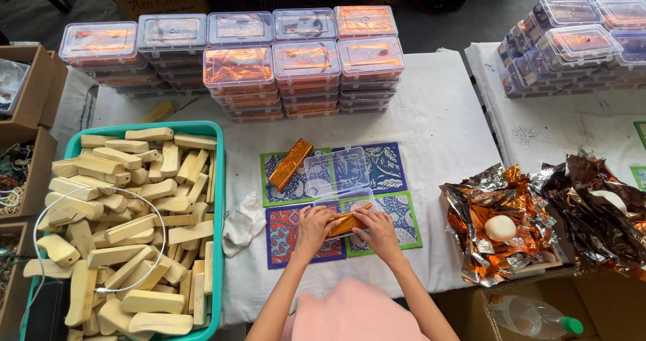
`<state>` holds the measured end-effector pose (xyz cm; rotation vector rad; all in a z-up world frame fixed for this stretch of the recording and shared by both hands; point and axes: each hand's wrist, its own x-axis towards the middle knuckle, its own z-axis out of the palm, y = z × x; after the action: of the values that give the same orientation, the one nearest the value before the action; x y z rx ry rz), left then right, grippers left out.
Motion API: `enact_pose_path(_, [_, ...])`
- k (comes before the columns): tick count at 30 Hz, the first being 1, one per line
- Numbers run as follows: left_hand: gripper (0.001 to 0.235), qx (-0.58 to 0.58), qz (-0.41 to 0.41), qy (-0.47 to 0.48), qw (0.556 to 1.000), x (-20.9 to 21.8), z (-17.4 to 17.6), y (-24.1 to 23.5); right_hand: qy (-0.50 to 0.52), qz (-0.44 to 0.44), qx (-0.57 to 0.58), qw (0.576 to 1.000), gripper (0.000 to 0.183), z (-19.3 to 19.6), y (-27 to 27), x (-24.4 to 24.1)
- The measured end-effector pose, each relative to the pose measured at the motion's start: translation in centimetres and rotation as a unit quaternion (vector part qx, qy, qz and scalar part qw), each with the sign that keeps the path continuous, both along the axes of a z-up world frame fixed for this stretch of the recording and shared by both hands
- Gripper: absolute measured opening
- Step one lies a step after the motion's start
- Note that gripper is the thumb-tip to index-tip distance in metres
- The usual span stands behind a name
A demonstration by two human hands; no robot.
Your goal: Wrapping rectangular blocks in decorative foil and organizing them into plastic containers.
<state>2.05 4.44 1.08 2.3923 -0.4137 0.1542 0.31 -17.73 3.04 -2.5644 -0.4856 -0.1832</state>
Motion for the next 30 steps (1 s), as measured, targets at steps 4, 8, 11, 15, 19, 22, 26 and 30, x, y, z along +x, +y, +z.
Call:
enact_pose_path(4, [0.018,0.046,0.042,-0.076,0.995,-1.3,0.6,0.8,0.037,-0.016,0.009,0.999,0.045,-0.2,-0.2,0.0])
enact_pose_path(8, [0.015,0.081,0.087,-0.077,0.990,-2.7,0.1,0.8,0.052,-0.014,0.032,0.998,0.044,-0.4,-0.3,0.2])
enact_pose_path(11, [0.022,0.104,0.123,-0.071,0.984,-2.6,-0.2,-0.2,0.070,-0.017,0.051,0.996,0.044,-0.6,-0.3,0.4])
enact_pose_path(15, [0.027,0.149,0.160,-0.066,0.974,-2.7,-0.6,-0.6,0.076,-0.022,0.061,0.995,0.044,-0.8,-0.4,0.2])
enact_pose_path(19, [0.022,0.149,0.135,-0.095,0.975,-3.5,-1.1,0.5,0.076,-0.020,0.072,0.994,0.043,-1.0,-0.6,0.4])
enact_pose_path(22, [0.020,0.138,0.119,-0.120,0.976,-4.2,-1.3,0.6,0.088,-0.017,0.082,0.993,0.043,-1.2,-0.6,0.3])
enact_pose_path(26, [0.019,0.136,0.138,-0.081,0.978,-3.9,-0.8,0.1,0.081,-0.017,0.086,0.993,0.044,-1.3,-0.6,0.4])
enact_pose_path(30, [0.039,0.038,0.199,0.024,0.979,-3.2,-1.0,-1.3,0.069,-0.016,0.095,0.993,0.042,-1.2,-0.6,0.3])
